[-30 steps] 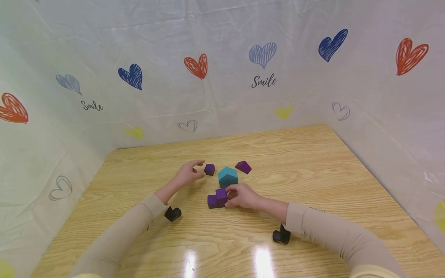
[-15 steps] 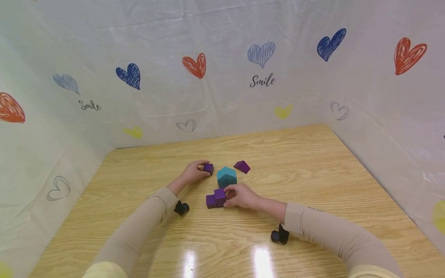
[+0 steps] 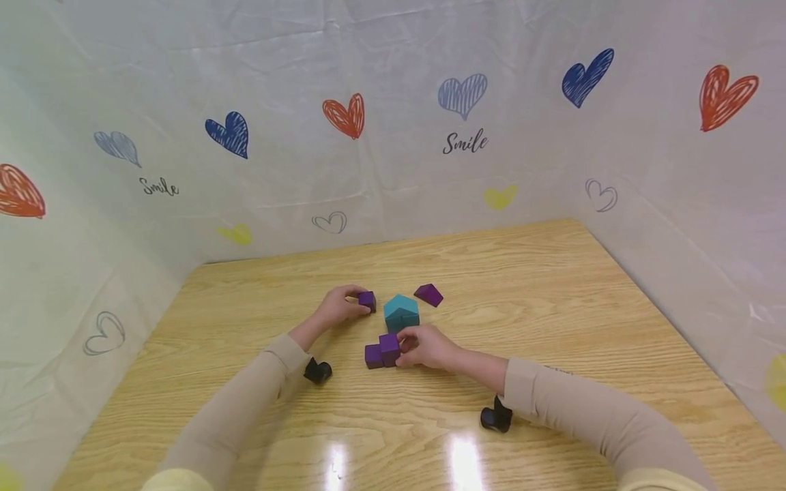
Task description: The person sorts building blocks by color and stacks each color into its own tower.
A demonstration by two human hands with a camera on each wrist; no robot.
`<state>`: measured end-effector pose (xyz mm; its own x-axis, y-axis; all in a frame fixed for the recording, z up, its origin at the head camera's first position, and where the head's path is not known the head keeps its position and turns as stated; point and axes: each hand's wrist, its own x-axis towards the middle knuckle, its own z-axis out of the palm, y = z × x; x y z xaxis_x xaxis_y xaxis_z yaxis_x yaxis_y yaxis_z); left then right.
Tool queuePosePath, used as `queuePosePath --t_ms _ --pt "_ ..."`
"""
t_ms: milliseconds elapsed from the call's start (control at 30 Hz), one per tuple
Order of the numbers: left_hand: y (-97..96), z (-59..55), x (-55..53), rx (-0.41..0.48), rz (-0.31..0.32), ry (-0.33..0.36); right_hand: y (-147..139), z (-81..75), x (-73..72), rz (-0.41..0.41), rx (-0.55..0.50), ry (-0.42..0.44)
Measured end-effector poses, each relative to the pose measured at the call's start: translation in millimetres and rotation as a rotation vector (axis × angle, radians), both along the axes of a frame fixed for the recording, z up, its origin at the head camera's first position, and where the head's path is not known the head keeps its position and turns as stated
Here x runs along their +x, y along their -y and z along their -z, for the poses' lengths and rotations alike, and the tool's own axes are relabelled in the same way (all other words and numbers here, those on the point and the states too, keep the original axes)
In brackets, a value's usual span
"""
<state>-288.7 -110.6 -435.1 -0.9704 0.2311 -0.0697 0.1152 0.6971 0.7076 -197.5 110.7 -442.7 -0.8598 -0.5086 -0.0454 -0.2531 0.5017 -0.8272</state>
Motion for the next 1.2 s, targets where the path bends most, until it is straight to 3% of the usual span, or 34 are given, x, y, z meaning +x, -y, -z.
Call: queuePosePath --t_ms 233,667,1200 --pt "5.6 -8.6 12.9 0.013 0.021 0.017 0 -2.5 2.2 0.014 0.016 0.015" --pt "12.4 -16.9 47.9 0.001 0.091 -0.006 0 -2.2 2.6 0.016 -0.005 0.024" --pt "11.9 -20.4 72.2 0.019 0.134 -0.018 0 -0.7 1.7 0.006 -0.004 0.002"
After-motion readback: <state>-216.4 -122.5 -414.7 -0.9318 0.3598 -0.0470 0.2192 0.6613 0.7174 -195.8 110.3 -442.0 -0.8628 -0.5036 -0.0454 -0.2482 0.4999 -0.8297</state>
